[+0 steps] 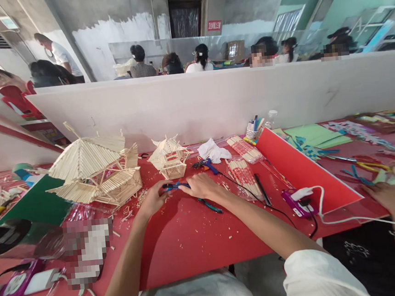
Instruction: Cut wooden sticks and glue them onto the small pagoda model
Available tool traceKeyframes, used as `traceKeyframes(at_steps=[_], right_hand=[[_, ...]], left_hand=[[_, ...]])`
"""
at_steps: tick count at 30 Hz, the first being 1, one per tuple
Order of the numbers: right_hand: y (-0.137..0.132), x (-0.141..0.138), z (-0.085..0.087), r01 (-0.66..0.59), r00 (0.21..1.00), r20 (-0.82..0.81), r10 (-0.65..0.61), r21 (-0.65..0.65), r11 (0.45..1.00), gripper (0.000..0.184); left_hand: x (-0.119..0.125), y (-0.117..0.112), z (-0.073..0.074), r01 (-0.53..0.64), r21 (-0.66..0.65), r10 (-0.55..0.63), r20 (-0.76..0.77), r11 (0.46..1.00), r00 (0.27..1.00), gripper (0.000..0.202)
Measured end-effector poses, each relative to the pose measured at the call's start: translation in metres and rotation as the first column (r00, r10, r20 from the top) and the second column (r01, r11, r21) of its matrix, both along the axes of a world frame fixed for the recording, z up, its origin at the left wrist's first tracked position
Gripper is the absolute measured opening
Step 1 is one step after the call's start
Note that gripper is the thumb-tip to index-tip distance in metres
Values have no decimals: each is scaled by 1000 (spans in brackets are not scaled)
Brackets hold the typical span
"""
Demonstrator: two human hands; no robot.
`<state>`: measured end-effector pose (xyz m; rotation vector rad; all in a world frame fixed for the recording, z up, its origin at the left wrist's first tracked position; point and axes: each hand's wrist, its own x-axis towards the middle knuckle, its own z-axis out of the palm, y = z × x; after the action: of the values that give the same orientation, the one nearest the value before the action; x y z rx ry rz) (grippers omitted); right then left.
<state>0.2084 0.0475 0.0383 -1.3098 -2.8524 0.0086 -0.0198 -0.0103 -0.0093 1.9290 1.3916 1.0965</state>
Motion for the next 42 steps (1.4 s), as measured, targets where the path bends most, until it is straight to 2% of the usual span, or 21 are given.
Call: traceKeyframes(at_steps=[6,10,14,17,20,24,33,38,42], right_hand=[[5,3,-5,-21,1000,-1,21,-22,1000,56],[11,6,-13,-43,999,-5,43,-18,999,54],[15,10,-18,-111,991,-69,113,39,993,49],[14,15,-18,-144,983,-101,156,124,982,51],[12,18,-14,-142,980,-112,166,195,970,54],[13,21,-12,-110,981,-129,141,222,969,61],[33,24,-36,-121,973,-176,149,162,979,65],[36,24,-37,-108,983,-141,122,103,989,57],[36,23,-36,-83,987,-133,91,61,995,53]], left_hand=[[6,-5,7,10,14,-9,-27,1000,1000,37],[8,-8,10,0,10,0,-3,1000,1000,48],[8,-8,10,-61,-95,64,29,994,998,55],[11,-10,13,-39,-146,54,99,988,994,53],[18,-15,19,-35,-90,51,183,995,982,50],[27,-21,23,-69,-36,74,198,997,977,44],[34,-19,14,-119,-84,134,204,989,970,43],[40,-17,7,-75,-168,119,269,983,956,43],[43,-15,3,-106,-160,145,255,981,956,42]])
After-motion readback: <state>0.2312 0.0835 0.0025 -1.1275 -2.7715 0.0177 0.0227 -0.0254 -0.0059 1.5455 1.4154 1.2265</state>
